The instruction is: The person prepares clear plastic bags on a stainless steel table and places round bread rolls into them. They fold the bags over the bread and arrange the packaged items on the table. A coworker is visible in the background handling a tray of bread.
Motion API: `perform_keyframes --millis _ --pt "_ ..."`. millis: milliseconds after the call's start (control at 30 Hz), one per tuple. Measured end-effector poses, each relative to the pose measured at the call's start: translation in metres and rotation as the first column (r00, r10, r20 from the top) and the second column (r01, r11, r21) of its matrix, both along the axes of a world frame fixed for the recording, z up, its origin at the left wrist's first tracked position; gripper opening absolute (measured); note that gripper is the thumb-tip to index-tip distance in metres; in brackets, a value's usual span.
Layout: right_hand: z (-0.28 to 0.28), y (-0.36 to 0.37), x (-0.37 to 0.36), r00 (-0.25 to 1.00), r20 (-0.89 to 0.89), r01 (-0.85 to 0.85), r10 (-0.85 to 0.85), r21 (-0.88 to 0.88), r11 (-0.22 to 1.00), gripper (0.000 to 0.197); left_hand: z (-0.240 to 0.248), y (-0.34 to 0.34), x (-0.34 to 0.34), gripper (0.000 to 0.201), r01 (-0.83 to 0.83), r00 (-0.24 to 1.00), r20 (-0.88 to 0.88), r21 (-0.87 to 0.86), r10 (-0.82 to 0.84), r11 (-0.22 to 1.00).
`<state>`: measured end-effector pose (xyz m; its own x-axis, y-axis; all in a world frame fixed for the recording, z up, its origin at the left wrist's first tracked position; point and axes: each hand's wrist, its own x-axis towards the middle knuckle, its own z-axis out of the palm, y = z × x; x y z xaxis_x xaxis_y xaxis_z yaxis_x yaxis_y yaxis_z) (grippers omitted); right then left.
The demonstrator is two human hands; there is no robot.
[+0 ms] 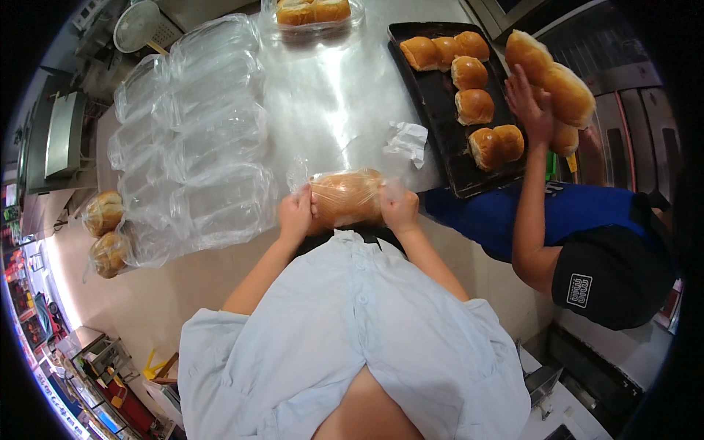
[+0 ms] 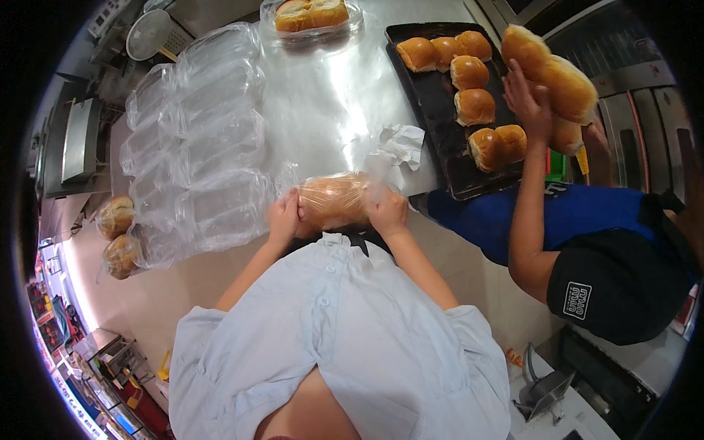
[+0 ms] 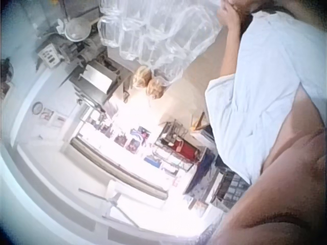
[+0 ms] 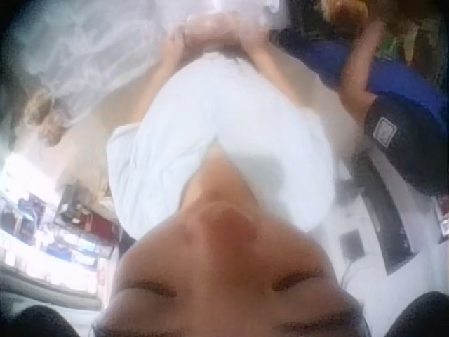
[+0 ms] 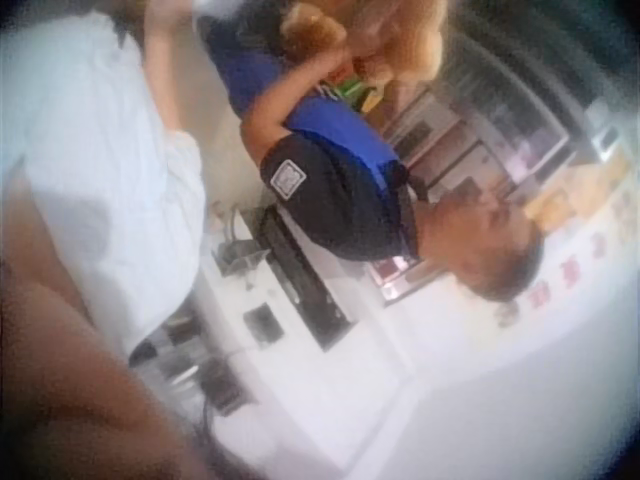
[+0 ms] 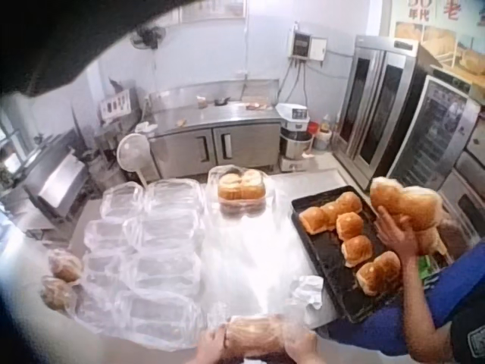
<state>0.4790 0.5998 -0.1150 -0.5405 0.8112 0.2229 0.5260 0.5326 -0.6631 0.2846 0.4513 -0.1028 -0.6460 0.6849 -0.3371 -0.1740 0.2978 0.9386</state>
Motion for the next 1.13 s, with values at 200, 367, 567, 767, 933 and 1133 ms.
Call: perform_keyframes --millis 200,367,567,767,933,1133 --pt "0.032 0.003 -0.025 0.94 0.312 -0.114 0.138 -0.093 0.989 0.044 -0.035 0.0 -0.019 0.037 -0.094 0.729 0.68 -0.019 0.082 0.995" --pt "0.042 0.023 -0.054 0.678 0.483 -0.735 0.554 0.445 0.512 0.061 -0.055 -0.003 -0.032 0.036 -0.007 0.58 0.812 -0.084 0.073 0.996" --pt "0.051 0.031 -0.061 0.455 0.653 -0.842 0.606 0.093 0.532 0.06 0.005 -0.009 -0.022 0.047 -0.462 0.32 0.86 -0.224 0.397 0.858" --pt "0.051 0.025 -0.06 0.485 0.6 -0.805 0.636 0.023 0.593 0.054 -0.002 -0.047 -0.006 0.03 -0.099 0.735 0.672 -0.017 0.085 0.995" --pt "0.06 0.02 -0.056 0.612 0.513 -0.754 0.601 0.15 0.639 0.053 0.039 0.011 0.011 0.015 0.316 0.945 0.113 -0.08 -0.306 0.946" --pt "0.023 0.013 -0.035 0.897 0.395 -0.247 0.2 0.07 0.967 0.08 0.051 0.033 0.018 0.019 0.472 0.496 -0.707 -0.267 -0.504 0.84"
